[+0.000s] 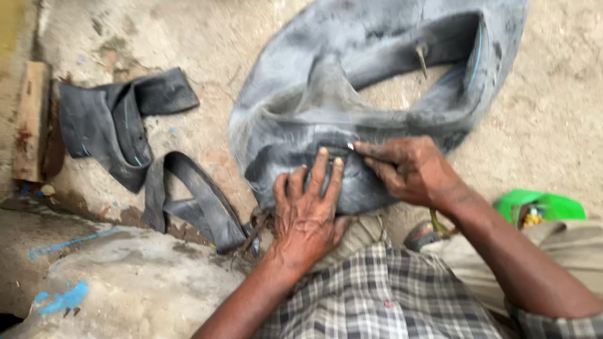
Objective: The person applies glue to a damaged area on a tire inner tube, rubs it in, and then presses a patch over the glued area. The person smooths the patch with fingers and a small tool to ensure adhesion.
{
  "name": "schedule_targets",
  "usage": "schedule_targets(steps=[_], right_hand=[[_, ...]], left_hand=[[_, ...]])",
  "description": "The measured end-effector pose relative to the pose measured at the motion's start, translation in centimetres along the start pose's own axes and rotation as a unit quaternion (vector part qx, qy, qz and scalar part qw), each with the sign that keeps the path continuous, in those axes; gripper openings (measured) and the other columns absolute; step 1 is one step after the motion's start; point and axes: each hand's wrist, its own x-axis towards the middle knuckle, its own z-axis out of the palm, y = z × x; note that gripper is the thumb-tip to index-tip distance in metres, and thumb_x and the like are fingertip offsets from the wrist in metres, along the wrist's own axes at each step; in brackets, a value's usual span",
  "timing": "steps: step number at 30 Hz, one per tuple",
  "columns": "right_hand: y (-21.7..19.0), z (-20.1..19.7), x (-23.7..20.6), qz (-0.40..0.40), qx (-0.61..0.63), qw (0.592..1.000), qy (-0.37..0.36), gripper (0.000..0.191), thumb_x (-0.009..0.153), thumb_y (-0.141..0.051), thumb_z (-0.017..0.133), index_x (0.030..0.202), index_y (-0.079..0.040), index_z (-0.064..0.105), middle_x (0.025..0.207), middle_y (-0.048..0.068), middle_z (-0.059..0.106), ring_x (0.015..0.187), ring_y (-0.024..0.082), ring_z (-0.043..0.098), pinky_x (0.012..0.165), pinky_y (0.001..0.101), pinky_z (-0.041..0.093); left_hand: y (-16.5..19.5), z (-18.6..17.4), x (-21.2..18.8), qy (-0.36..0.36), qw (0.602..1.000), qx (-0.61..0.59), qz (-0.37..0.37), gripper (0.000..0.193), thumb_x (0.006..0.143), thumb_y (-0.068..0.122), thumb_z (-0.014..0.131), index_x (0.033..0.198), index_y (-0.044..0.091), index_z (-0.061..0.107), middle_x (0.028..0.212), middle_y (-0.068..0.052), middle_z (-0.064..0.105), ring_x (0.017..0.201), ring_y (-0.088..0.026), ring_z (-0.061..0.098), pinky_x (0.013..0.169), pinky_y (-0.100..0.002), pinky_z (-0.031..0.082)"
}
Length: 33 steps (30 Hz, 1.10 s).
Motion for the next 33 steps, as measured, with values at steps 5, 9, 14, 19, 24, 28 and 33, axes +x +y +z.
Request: schedule_targets(steps=[5, 9, 14, 19, 24, 28, 33], right_hand=[[-1.1, 0.7, -0.2, 0.014, -0.034, 0.999, -0.004, 0.031, 0.089, -0.007, 0.073, 0.119, -0.01, 0.077, 0.084, 0.012, 0.078, 0.06, 0.02, 0.073, 0.054, 0.0331, 0.058], [-1.6, 1.0, -0.7, -0.013, -0.045, 0.999, 0.02, 0.031, 0.09, -0.007, 0.072, 0.121, -0.01, 0.075, 0.09, 0.011, 0.077, 0.063, 0.019, 0.073, 0.056, 0.0313, 0.06], [-1.4, 1.9, -1.7, -0.025, -0.191, 0.981, 0.026, 0.044, 0.079, -0.004, 0.074, 0.122, -0.011, 0.077, 0.084, 0.013, 0.074, 0.055, 0.028, 0.068, 0.05, 0.0387, 0.055], [-2.3, 2.3, -1.5, -0.071, -0.309, 0.948, -0.032, 0.054, 0.081, -0.008, 0.067, 0.135, -0.006, 0.067, 0.092, 0.012, 0.069, 0.069, 0.027, 0.07, 0.062, 0.0407, 0.058], [-3.3, 2.5, 0.6, -0.04, -0.314, 0.943, -0.1, 0.056, 0.079, -0.01, 0.065, 0.135, -0.009, 0.068, 0.092, 0.012, 0.071, 0.06, 0.029, 0.068, 0.053, 0.042, 0.055], [-2.0, 0.5, 0.6, 0.047, -0.138, 0.989, -0.022, 0.041, 0.083, -0.01, 0.072, 0.123, -0.014, 0.076, 0.082, 0.01, 0.073, 0.056, 0.026, 0.069, 0.052, 0.0387, 0.056], [-1.1, 0.6, -1.5, -0.014, -0.02, 0.999, 0.04, 0.031, 0.09, -0.005, 0.073, 0.121, -0.008, 0.075, 0.101, 0.012, 0.078, 0.079, 0.022, 0.077, 0.068, 0.0302, 0.062]], left_hand=[[-0.3, 0.7, -0.2, -0.014, 1.0, 0.012, 0.0, 0.104, 0.068, 0.045, 0.089, 0.151, 0.002, 0.044, 0.158, -0.023, 0.032, 0.123, -0.038, 0.04, 0.105, -0.057, 0.029], [-0.1, 0.4, 0.1, -0.018, 1.0, 0.004, -0.002, 0.104, 0.067, 0.046, 0.089, 0.15, 0.002, 0.044, 0.157, -0.023, 0.032, 0.122, -0.036, 0.041, 0.104, -0.057, 0.029], [0.0, 0.1, -0.2, -0.003, 1.0, 0.0, 0.004, 0.101, 0.07, 0.047, 0.089, 0.15, 0.002, 0.047, 0.158, -0.022, 0.033, 0.124, -0.036, 0.041, 0.106, -0.057, 0.029], [0.1, 0.4, -0.3, -0.012, 1.0, 0.01, -0.002, 0.098, 0.07, 0.044, 0.088, 0.148, 0.002, 0.048, 0.158, -0.022, 0.033, 0.124, -0.037, 0.04, 0.105, -0.058, 0.029], [0.5, -0.4, 0.4, -0.05, 0.998, 0.01, -0.033, 0.098, 0.071, 0.043, 0.087, 0.15, 0.001, 0.047, 0.158, -0.022, 0.032, 0.125, -0.039, 0.04, 0.105, -0.058, 0.029], [0.4, -0.8, 0.7, -0.028, 1.0, 0.006, -0.005, 0.099, 0.069, 0.042, 0.088, 0.149, 0.001, 0.047, 0.157, -0.024, 0.032, 0.123, -0.041, 0.04, 0.105, -0.058, 0.029], [0.2, 0.1, 0.3, -0.011, 1.0, 0.005, -0.012, 0.099, 0.064, 0.041, 0.09, 0.146, 0.003, 0.05, 0.155, -0.022, 0.035, 0.122, -0.039, 0.041, 0.104, -0.058, 0.03]])
